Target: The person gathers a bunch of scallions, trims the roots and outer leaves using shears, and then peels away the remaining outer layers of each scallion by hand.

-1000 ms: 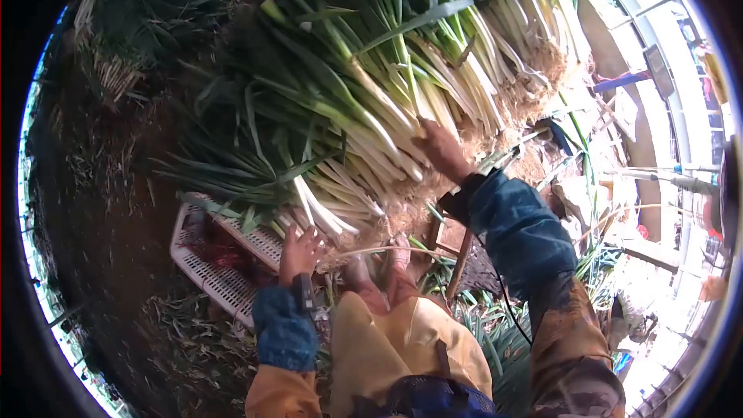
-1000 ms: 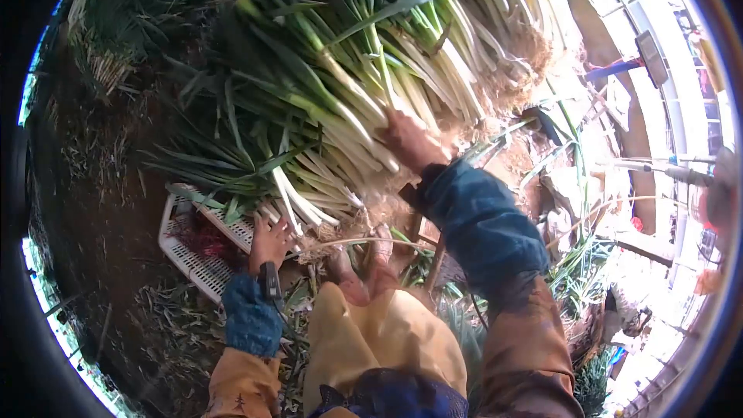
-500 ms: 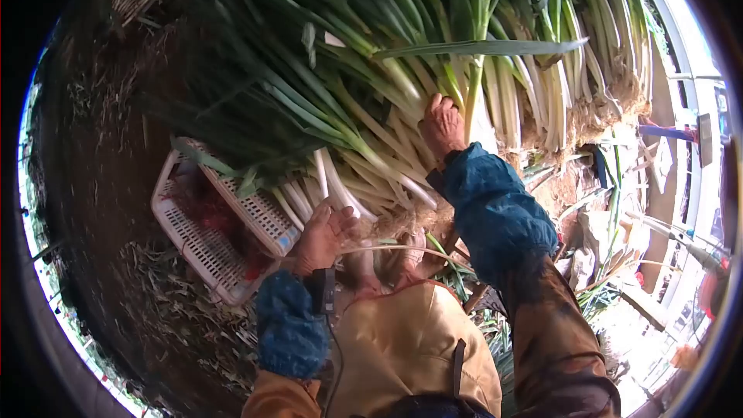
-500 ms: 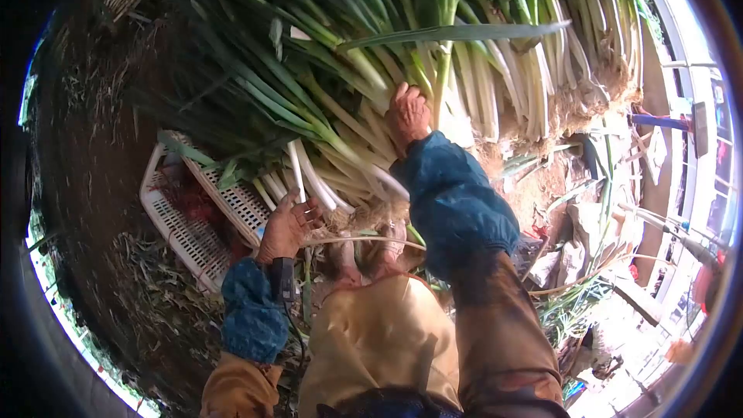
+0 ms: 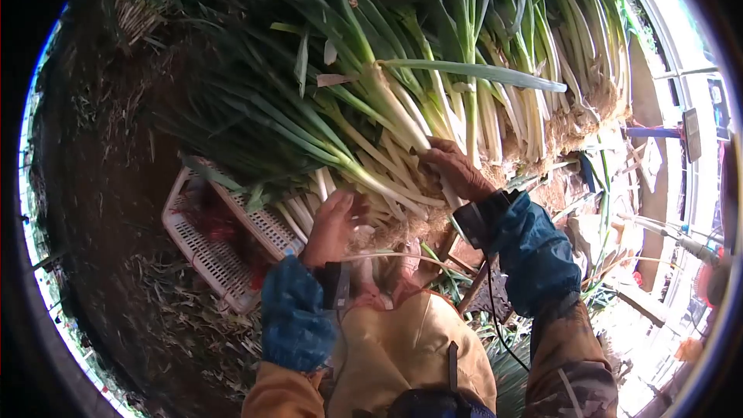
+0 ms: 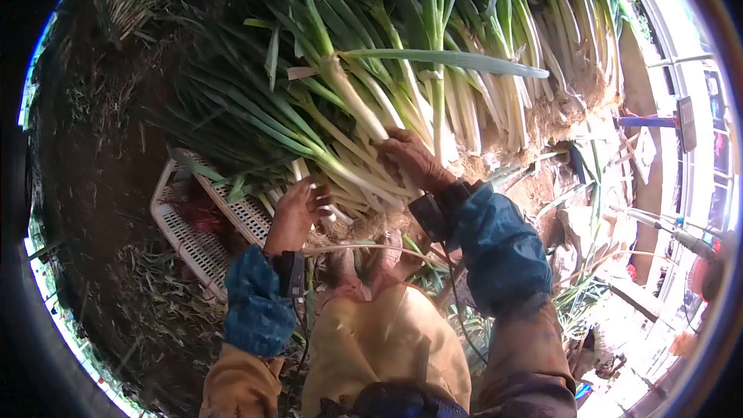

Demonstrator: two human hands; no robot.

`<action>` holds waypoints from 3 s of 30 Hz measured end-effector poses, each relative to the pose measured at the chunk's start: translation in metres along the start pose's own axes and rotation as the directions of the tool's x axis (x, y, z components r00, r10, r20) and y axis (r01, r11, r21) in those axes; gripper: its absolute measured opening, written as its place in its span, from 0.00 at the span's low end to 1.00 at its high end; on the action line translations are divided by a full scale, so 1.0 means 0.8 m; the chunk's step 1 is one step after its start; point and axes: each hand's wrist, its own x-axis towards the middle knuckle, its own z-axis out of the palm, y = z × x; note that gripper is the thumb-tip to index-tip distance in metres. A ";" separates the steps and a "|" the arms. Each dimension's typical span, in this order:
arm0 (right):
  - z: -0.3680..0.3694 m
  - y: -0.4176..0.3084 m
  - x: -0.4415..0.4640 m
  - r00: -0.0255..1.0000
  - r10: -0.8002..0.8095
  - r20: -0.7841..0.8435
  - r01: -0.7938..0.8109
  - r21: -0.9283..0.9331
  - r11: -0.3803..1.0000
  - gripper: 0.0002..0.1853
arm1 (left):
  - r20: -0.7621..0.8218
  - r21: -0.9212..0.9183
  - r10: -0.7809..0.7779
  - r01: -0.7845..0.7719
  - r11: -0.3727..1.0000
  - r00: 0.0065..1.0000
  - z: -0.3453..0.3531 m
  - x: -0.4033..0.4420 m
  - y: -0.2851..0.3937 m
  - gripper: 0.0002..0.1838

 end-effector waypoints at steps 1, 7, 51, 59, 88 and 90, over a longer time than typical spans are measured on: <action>0.009 -0.006 -0.010 1.000 0.006 0.028 -0.007 0.030 1.000 0.18 | 0.012 -0.001 0.015 -0.015 1.000 1.000 0.015 0.006 0.010 0.22; 0.049 0.035 -0.064 0.908 -0.416 -0.040 0.318 -0.580 0.750 0.15 | -0.162 0.110 0.297 -0.281 0.953 0.941 0.105 0.033 0.072 0.28; 0.210 0.006 -0.228 0.895 -0.413 0.167 0.423 -0.615 0.666 0.31 | 0.038 0.956 0.629 -0.212 0.205 0.777 0.108 -0.221 0.146 0.24; 0.264 -0.043 -0.198 0.981 -0.025 0.193 0.017 0.041 0.999 0.26 | -0.059 0.998 0.438 0.052 0.030 0.897 0.125 -0.327 0.089 0.27; 0.416 0.025 -0.337 0.977 -0.198 0.084 0.121 0.546 0.829 0.13 | -0.298 0.871 0.610 -0.053 0.489 0.734 0.060 -0.485 0.075 0.16; 0.435 0.029 -0.352 0.988 -0.153 0.015 0.121 0.546 0.829 0.11 | -0.325 0.875 0.665 -0.054 0.482 0.672 0.041 -0.500 0.071 0.16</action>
